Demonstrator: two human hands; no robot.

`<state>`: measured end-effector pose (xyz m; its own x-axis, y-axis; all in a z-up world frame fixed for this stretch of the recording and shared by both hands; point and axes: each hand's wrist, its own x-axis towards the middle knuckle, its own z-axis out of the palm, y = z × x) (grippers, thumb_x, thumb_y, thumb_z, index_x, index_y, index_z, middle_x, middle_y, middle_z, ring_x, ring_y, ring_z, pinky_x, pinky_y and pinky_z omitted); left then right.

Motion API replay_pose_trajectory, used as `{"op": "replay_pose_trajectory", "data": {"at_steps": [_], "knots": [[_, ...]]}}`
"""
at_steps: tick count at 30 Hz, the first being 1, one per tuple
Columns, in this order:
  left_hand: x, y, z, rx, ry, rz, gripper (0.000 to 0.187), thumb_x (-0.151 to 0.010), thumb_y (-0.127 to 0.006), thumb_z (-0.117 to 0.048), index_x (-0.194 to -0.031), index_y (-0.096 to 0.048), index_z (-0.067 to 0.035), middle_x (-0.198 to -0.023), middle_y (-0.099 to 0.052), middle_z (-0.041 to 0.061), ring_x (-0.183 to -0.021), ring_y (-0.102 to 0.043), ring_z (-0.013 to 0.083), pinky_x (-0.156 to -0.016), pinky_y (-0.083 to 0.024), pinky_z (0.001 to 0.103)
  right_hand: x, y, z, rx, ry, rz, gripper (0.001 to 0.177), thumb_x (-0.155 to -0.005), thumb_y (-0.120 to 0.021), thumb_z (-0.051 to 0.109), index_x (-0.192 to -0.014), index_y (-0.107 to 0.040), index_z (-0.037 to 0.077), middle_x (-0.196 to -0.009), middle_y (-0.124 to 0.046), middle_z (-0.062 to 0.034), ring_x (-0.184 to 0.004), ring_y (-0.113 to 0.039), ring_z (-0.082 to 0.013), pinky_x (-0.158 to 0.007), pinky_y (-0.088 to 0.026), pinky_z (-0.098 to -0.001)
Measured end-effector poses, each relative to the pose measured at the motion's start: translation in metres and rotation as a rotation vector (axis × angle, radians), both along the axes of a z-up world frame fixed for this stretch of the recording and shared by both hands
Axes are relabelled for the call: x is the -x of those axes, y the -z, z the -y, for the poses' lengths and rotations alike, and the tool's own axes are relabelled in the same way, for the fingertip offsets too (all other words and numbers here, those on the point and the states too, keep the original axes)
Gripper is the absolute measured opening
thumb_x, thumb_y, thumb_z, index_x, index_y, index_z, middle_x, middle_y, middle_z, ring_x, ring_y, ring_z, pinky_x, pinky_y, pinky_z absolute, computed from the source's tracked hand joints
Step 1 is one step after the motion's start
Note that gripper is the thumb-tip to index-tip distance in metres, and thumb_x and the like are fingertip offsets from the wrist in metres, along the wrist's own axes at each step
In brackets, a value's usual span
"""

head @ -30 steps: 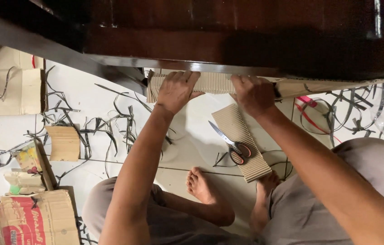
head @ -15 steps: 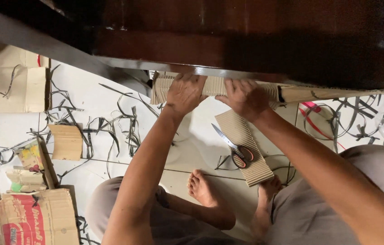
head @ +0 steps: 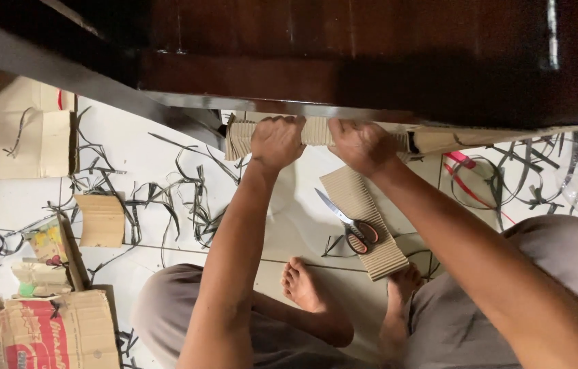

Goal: Wrapping wooden chair legs with corrugated cardboard using scissors for protection.

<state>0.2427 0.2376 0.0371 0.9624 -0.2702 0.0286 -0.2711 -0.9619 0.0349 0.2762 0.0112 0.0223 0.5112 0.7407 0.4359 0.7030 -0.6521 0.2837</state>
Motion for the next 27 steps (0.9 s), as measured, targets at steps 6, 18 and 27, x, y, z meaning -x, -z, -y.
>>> {"op": "replay_pose_trajectory", "data": {"at_steps": [6, 18, 27], "knots": [[0.006, 0.003, 0.004, -0.008, -0.062, -0.037, 0.008, -0.084, -0.063, -0.021, -0.089, -0.068, -0.021, -0.067, -0.068, -0.001, -0.065, -0.073, 0.0221, -0.061, -0.054, 0.037, 0.007, -0.015, 0.040, -0.072, -0.035, -0.005, 0.035, -0.087, -0.073, 0.048, -0.100, -0.065, 0.016, -0.072, -0.056, -0.0016, -0.059, -0.065, -0.0213, -0.052, -0.053, -0.0348], [0.059, 0.024, 0.045, 0.087, -0.191, -0.185, 0.014, -0.082, -0.062, -0.021, -0.079, -0.075, -0.016, -0.067, -0.073, 0.006, -0.067, -0.075, 0.0281, -0.061, -0.056, 0.043, 0.032, 0.002, 0.095, 0.142, -0.012, -0.073, 0.017, -0.075, -0.079, 0.032, -0.072, -0.068, 0.020, -0.058, -0.053, 0.0039, -0.053, -0.061, -0.0203, -0.049, -0.048, -0.0375], [0.106, 0.007, 0.044, -0.028, -0.113, -0.045, 0.015, -0.085, -0.074, -0.037, -0.083, -0.079, -0.023, -0.070, -0.075, 0.000, -0.068, -0.074, 0.0165, -0.062, -0.054, 0.033, 0.015, 0.122, 0.123, 0.237, 0.023, -0.014, 0.031, -0.063, -0.083, 0.049, -0.074, -0.068, 0.025, -0.062, -0.062, -0.0109, -0.046, -0.059, -0.0410, -0.034, -0.041, -0.0618]]}}
